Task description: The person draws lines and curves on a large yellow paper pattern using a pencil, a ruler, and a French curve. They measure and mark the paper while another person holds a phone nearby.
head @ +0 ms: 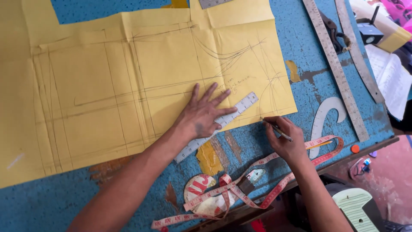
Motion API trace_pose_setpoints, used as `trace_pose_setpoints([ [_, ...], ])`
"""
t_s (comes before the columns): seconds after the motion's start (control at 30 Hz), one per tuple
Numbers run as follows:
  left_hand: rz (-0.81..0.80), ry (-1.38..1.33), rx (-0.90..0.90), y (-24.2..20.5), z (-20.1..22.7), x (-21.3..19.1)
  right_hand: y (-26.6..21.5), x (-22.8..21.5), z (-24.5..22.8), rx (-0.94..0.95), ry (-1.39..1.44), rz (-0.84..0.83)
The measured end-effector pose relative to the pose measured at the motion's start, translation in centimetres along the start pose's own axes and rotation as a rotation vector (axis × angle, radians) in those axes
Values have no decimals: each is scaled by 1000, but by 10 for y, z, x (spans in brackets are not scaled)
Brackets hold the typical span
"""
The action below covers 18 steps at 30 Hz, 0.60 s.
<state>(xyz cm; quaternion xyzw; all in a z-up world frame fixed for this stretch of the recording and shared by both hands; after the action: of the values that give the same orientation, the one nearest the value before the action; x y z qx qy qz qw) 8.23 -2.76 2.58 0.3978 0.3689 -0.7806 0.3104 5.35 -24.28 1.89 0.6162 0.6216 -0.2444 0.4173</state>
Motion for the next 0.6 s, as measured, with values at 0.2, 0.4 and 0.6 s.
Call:
trace_pose_setpoints([
  [0.2, -63, 94, 144, 21, 8, 8, 5, 6, -6, 53, -82, 47],
  [0.4, -57, 188, 239, 35, 2, 20, 2, 11, -2, 104, -114, 48],
  [0.6, -95, 215, 265, 47, -2, 23, 4, 15, 0, 143, -150, 51],
])
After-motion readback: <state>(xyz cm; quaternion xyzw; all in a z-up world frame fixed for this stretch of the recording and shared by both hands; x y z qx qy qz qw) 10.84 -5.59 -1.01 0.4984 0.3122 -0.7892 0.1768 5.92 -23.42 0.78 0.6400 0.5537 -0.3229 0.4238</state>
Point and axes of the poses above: each hand's wrist, its own y-axis towards the middle knuckle, its own x-axis out of the palm, z = x × y, the point moved 9 cm from there along y, towards the middle knuckle, and after that the axes turned 7 degrees about -y, right-handed, at the moved point
